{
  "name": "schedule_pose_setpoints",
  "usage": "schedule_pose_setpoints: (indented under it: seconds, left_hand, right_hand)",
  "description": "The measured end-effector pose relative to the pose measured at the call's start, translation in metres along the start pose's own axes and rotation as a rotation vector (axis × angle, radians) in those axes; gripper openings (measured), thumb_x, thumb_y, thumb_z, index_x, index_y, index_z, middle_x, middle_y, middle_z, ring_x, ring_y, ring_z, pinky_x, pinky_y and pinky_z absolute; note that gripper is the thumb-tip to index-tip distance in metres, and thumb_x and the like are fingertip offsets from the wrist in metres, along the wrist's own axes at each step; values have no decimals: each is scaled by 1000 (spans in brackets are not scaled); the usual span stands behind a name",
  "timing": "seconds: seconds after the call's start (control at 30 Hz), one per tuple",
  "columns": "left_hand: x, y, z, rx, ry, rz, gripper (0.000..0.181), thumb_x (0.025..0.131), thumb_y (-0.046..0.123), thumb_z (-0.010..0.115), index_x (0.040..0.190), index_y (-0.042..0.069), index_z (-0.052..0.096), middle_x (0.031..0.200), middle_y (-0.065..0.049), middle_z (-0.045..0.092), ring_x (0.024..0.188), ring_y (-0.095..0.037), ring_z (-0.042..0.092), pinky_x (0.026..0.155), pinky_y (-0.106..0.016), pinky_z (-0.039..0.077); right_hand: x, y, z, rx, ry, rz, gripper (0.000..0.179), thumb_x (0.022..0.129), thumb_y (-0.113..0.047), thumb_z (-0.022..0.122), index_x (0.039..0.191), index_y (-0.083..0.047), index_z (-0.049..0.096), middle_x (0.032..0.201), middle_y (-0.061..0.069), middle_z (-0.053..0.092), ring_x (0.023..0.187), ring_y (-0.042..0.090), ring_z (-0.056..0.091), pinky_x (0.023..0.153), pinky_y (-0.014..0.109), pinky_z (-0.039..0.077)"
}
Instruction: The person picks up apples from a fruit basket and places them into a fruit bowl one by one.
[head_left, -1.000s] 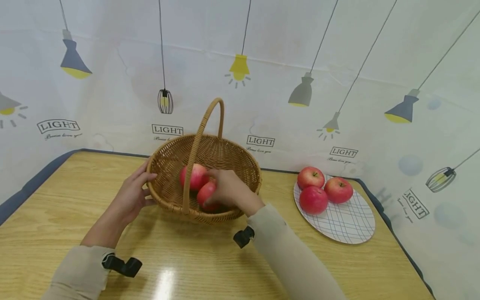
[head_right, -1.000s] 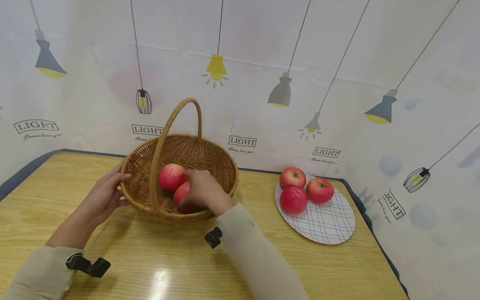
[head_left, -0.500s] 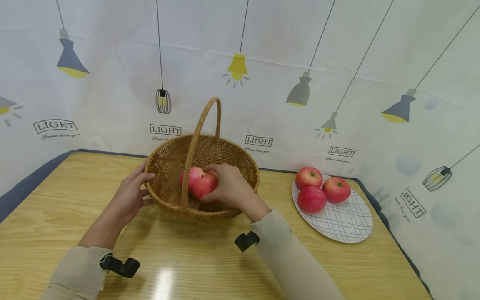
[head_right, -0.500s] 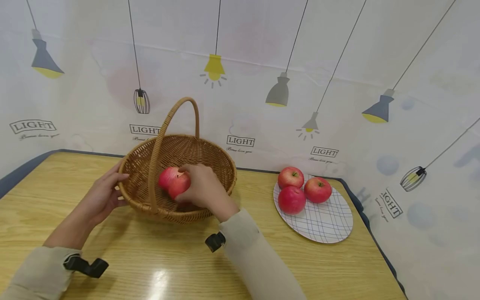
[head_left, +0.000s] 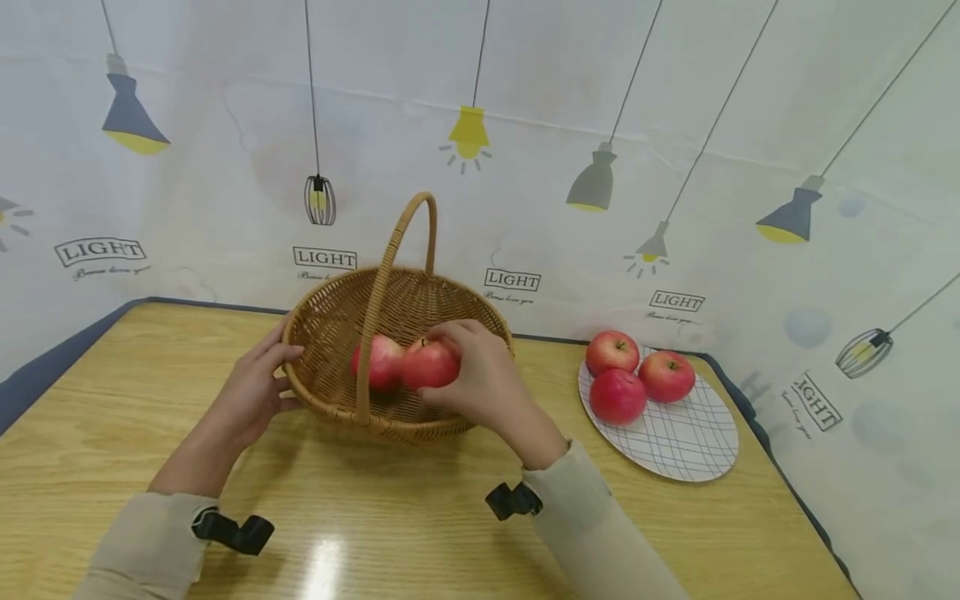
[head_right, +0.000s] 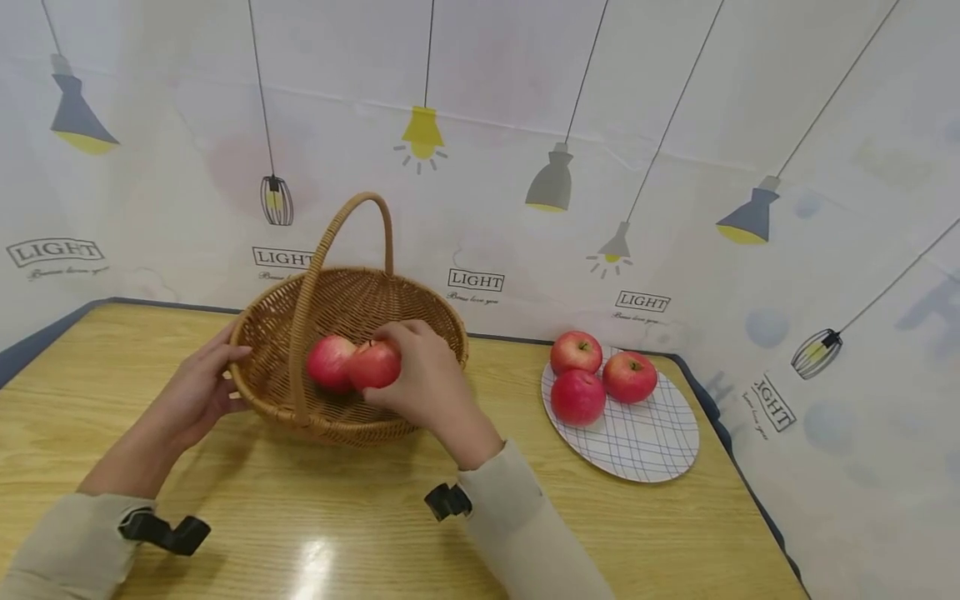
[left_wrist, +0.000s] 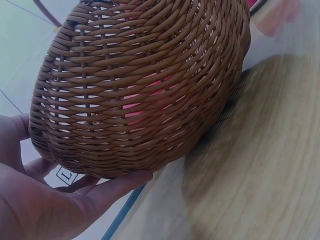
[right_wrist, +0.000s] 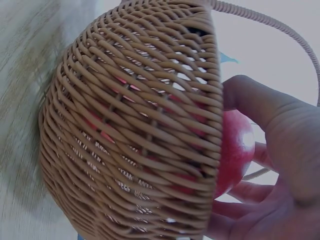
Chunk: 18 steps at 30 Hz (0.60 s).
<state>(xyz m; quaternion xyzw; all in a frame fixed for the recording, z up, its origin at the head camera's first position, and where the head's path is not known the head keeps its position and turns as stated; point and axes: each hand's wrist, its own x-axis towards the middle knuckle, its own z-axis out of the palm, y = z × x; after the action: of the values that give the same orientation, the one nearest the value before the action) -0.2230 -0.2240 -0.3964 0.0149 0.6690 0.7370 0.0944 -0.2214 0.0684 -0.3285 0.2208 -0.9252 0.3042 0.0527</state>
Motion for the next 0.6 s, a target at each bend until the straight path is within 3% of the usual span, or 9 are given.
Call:
schedule_pose_setpoints:
  seconds: [0.33, 0.6]
  left_hand:
    - [1, 0, 1, -20, -2, -5, 64, 110, 27, 36, 162, 39, 2, 171, -17, -6, 145, -57, 24, 87, -43, 53]
    - [2, 0, 0, -6, -3, -5, 63, 110, 28, 35, 162, 40, 2, 171, -17, -5, 145, -56, 25, 85, -39, 54]
  right_hand:
    - [-22, 8, -10, 99, 106, 9, 57, 74, -19, 88, 125, -17, 64, 137, 7, 57, 109, 26, 65, 88, 45, 58]
    - [-38, 21, -18, 167, 235, -60, 60, 71, -15, 88, 126, -15, 63, 136, 8, 56, 112, 25, 64, 85, 41, 60]
